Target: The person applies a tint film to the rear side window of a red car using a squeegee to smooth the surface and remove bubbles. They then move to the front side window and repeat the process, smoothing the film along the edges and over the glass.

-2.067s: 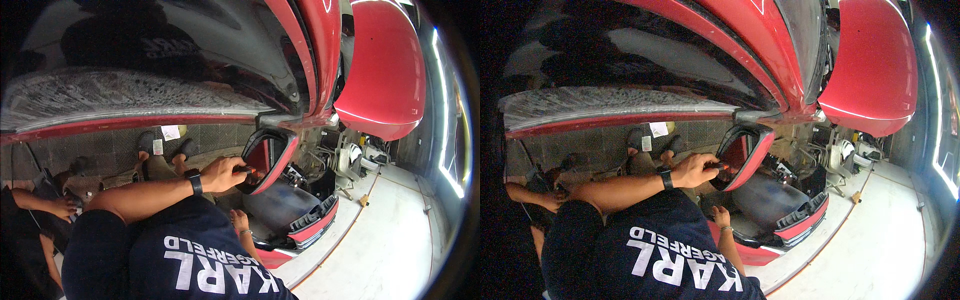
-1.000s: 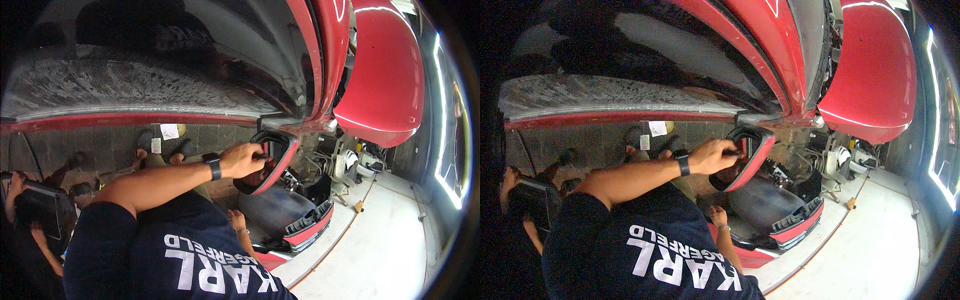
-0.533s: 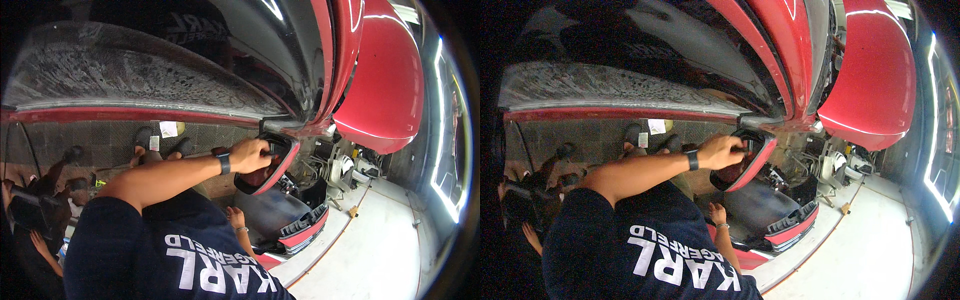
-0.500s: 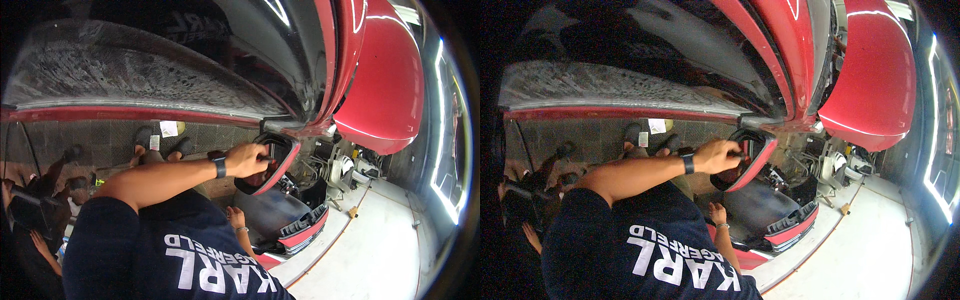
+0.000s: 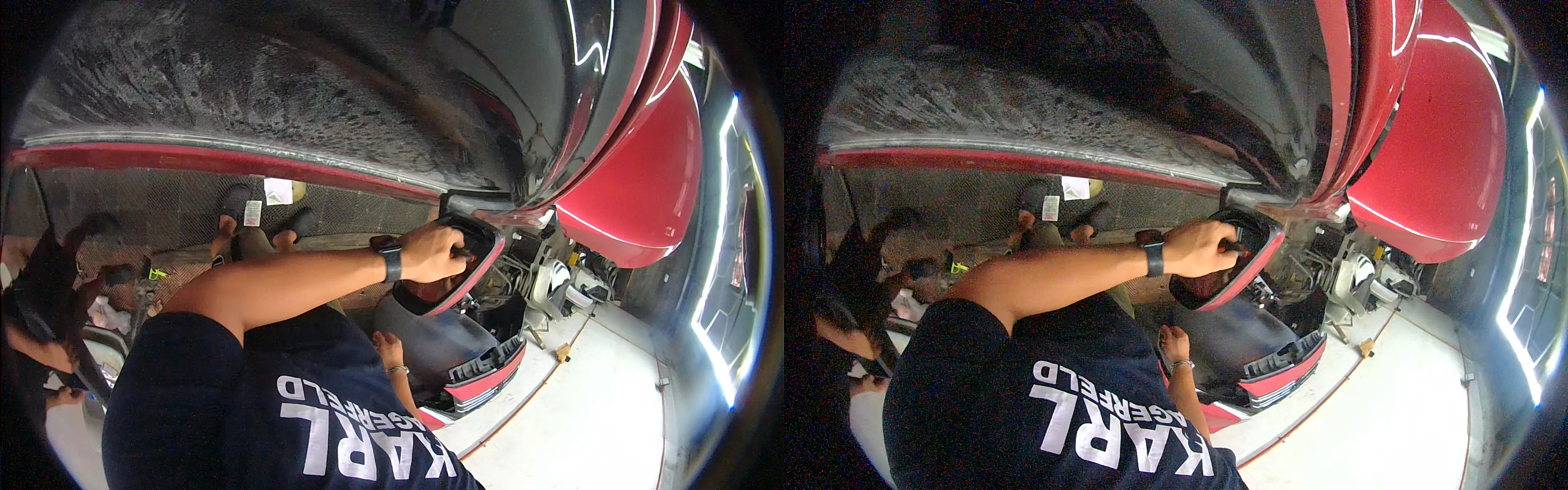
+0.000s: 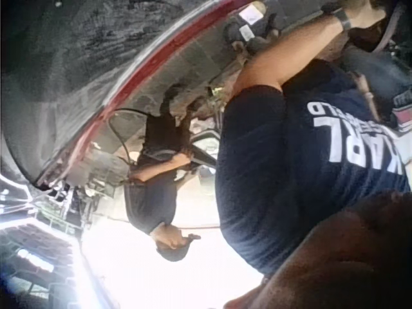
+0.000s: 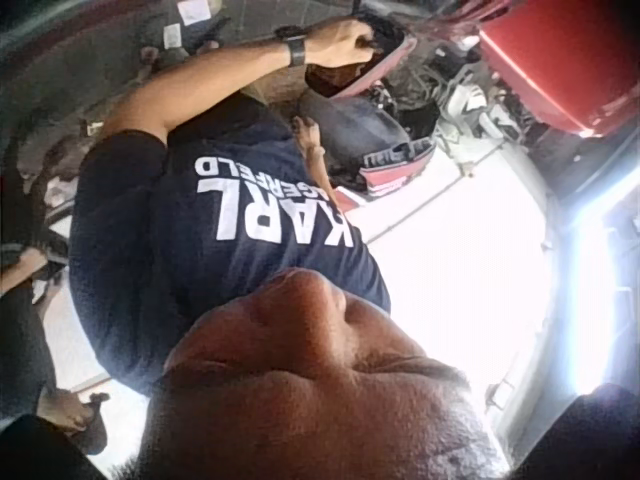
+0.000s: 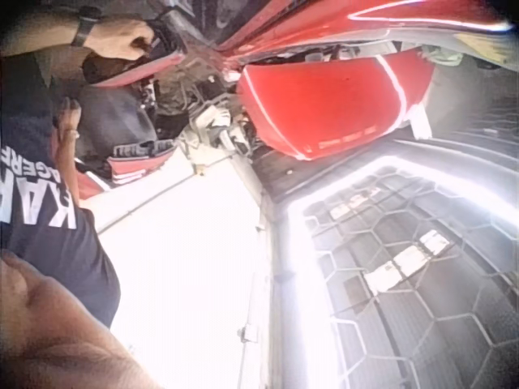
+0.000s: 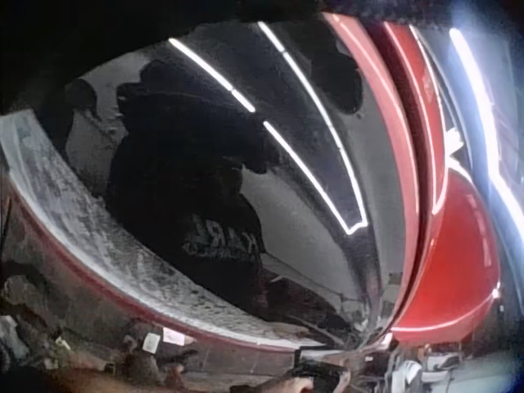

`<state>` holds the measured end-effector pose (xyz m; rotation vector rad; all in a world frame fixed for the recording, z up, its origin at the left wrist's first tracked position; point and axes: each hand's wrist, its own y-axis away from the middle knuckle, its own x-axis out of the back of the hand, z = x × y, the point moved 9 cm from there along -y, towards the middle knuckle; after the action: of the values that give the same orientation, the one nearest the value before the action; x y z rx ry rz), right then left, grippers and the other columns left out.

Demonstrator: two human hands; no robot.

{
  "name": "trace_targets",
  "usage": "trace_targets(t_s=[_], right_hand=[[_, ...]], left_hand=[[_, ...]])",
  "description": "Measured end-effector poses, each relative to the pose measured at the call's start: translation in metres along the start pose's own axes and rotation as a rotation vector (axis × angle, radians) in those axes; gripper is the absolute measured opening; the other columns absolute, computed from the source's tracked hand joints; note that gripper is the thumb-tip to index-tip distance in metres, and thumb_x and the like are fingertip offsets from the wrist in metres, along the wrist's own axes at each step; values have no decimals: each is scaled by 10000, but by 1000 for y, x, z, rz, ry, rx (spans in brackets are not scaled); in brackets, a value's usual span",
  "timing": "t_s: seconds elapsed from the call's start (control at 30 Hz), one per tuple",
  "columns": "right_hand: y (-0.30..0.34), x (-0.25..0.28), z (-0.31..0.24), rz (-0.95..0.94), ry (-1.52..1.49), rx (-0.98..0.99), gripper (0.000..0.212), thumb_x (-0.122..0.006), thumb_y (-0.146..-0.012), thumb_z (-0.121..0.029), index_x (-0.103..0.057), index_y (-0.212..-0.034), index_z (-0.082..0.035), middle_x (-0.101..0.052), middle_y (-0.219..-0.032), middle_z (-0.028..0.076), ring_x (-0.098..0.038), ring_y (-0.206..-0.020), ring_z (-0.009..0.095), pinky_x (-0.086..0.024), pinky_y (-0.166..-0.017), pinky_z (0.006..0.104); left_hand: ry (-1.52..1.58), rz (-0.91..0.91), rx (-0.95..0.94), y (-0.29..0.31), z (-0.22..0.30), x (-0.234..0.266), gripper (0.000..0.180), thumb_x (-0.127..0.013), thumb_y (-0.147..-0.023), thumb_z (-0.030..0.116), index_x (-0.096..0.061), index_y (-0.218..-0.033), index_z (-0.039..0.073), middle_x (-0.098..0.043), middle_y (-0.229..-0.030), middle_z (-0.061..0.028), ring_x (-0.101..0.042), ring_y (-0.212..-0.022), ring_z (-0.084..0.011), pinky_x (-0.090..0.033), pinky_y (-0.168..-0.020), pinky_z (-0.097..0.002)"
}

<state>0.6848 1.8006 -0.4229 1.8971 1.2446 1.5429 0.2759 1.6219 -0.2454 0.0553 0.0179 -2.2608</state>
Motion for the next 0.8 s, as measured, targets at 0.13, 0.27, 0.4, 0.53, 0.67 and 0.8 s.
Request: trace_targets(t_s=[0.13,0.27,0.4,0.53,0.67,0.8], right_hand=[[-1,0,-12,14,-122,-36,296,-696,-959,-312,-663,-913,-22,-681,-803,35,-597,-628,142,-477,-574,300],[4,-1,-40,-7,71,26,306,-691,-963,-318,-671,-945,-14,-687,-802,38,-598,-635,130,-491,-582,294],[0,1,-31,5,-48,19,310,-691,-961,-319,-679,-965,-9,-683,-799,39,-593,-639,126,-486,-575,293],[4,-4,-27,-6,-20,0,301,-693,-956,-311,-679,-934,-10,-671,-779,33,-585,-634,128,-477,-568,295],[6,0,-38,-6,63,-4,300,-693,-951,-306,-680,-917,-8,-670,-769,31,-585,-637,125,-466,-566,291],[0,9,-32,-5,140,28,286,-682,-958,-293,-682,-924,-9,-678,-781,34,-589,-646,124,-466,-576,287]], left_hand=[[-14,82,-86,-28,-6,-6,425,-669,-839,372,-693,-1042,0,-708,-932,-208,-680,-909,-390,-528,-806,-475],[13,44,-33,-34,-4,-3,436,-673,-830,393,-701,-1024,4,-706,-899,-217,-679,-885,-400,-528,-795,-479],[10,150,-86,-10,-1,-3,375,-665,-818,362,-725,-975,28,-706,-849,-204,-685,-811,-388,-527,-733,-484],[30,14,-41,20,0,-2,381,-667,-823,368,-720,-982,26,-704,-812,-191,-694,-777,-373,-528,-694,-466],[38,132,-79,1,3,-3,365,-673,-813,352,-720,-964,22,-707,-826,-202,-689,-794,-395,-530,-727,-483],[89,93,-117,-27,6,-3,363,-679,-798,336,-723,-954,12,-712,-843,-209,-688,-813,-399,-531,-750,-479]])
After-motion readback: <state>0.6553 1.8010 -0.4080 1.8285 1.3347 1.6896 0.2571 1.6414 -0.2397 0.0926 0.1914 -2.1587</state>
